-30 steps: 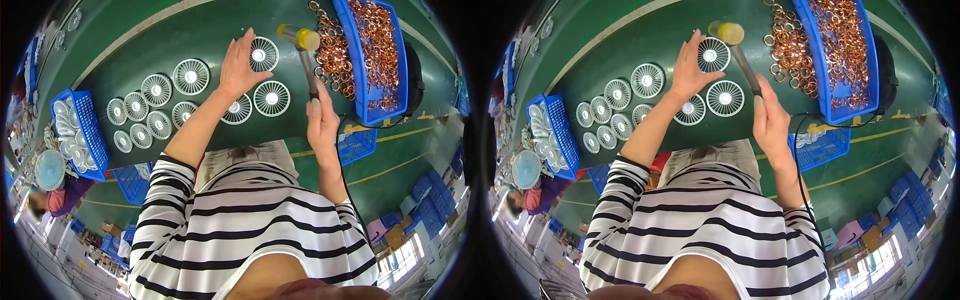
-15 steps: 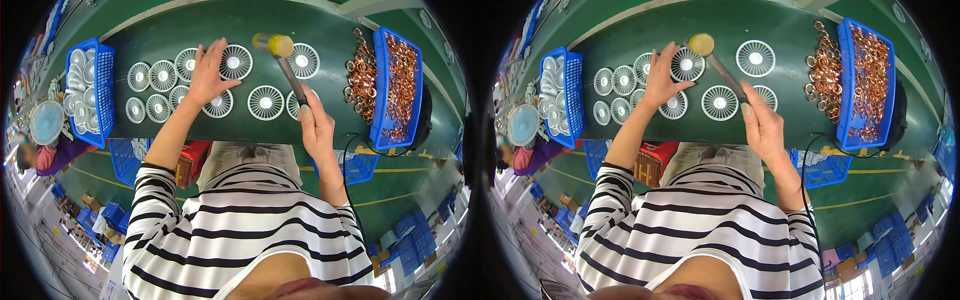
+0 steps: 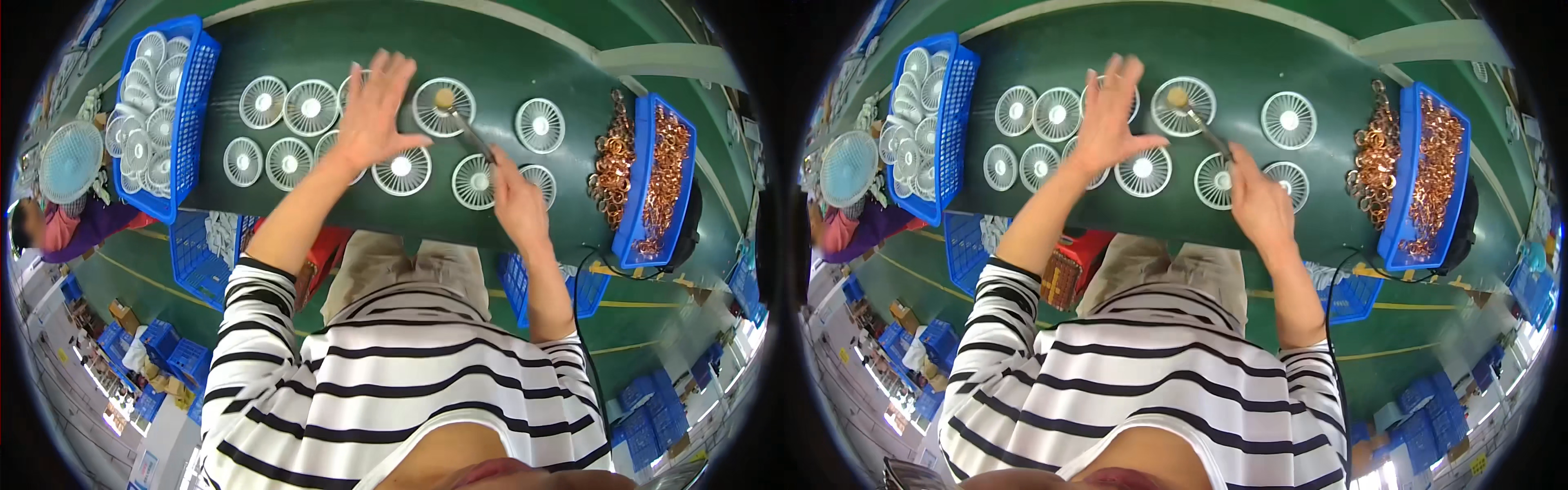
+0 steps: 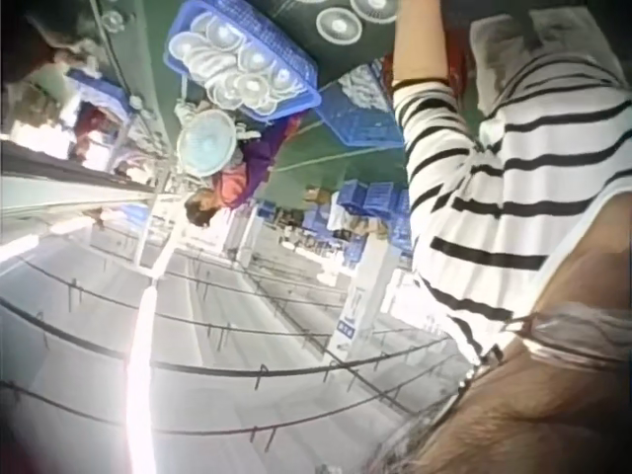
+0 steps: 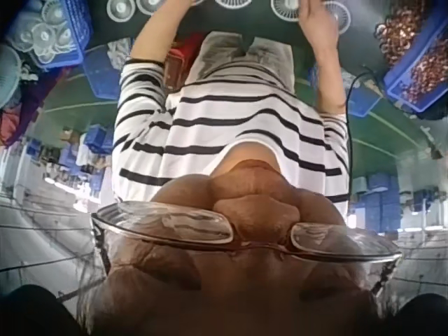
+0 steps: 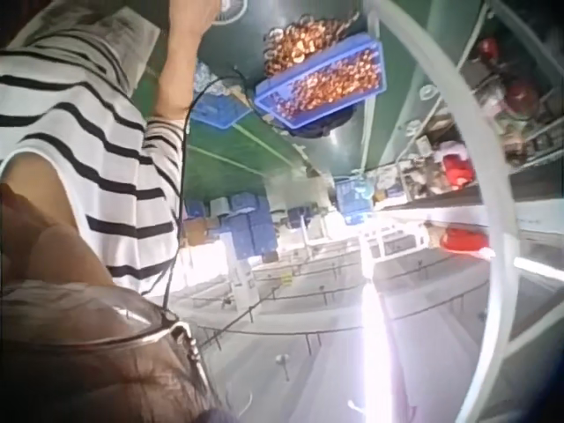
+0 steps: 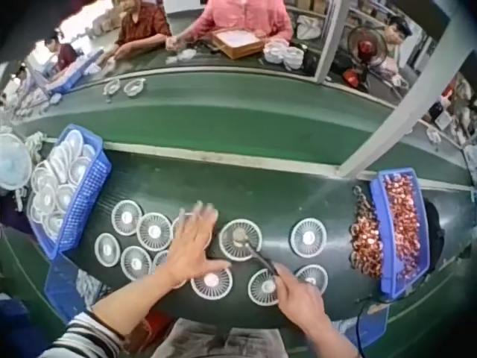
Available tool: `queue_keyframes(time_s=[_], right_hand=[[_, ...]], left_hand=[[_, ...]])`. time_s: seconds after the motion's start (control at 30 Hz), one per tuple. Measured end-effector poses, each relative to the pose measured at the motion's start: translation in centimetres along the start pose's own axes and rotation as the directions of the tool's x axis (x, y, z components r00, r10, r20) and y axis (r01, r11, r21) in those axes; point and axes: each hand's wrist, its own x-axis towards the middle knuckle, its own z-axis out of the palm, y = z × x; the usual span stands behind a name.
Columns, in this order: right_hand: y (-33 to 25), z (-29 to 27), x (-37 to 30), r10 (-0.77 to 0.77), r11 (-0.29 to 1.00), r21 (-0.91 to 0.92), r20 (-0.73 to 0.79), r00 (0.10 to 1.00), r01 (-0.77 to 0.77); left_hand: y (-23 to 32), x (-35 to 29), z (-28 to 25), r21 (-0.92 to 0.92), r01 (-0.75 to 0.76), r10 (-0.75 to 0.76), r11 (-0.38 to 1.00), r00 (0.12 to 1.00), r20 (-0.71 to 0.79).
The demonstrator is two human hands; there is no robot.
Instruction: Assembling small electronic components by placing a central hub into a fan-shaped plastic cover and securing it with a mallet on an assembly line.
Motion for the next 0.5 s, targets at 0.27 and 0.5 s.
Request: queue_keyframes(time_s=[0.27,0.5], right_hand=[[-5.5,2.8,1.7,-0.197,0.964,0.166,-0.070,0.978,0.206],[-8.9,2.7,2.2,-0.130,0.952,0.279,-0.007,0.991,0.127]], left_hand=[[-5.0,-1.5,-2.1,-0.080,0.156,-0.148,0.984,0.984,0.104],[-5.3,-1.8,-2.7,-0.114,0.235,-0.223,0.965,0.969,0.107]])
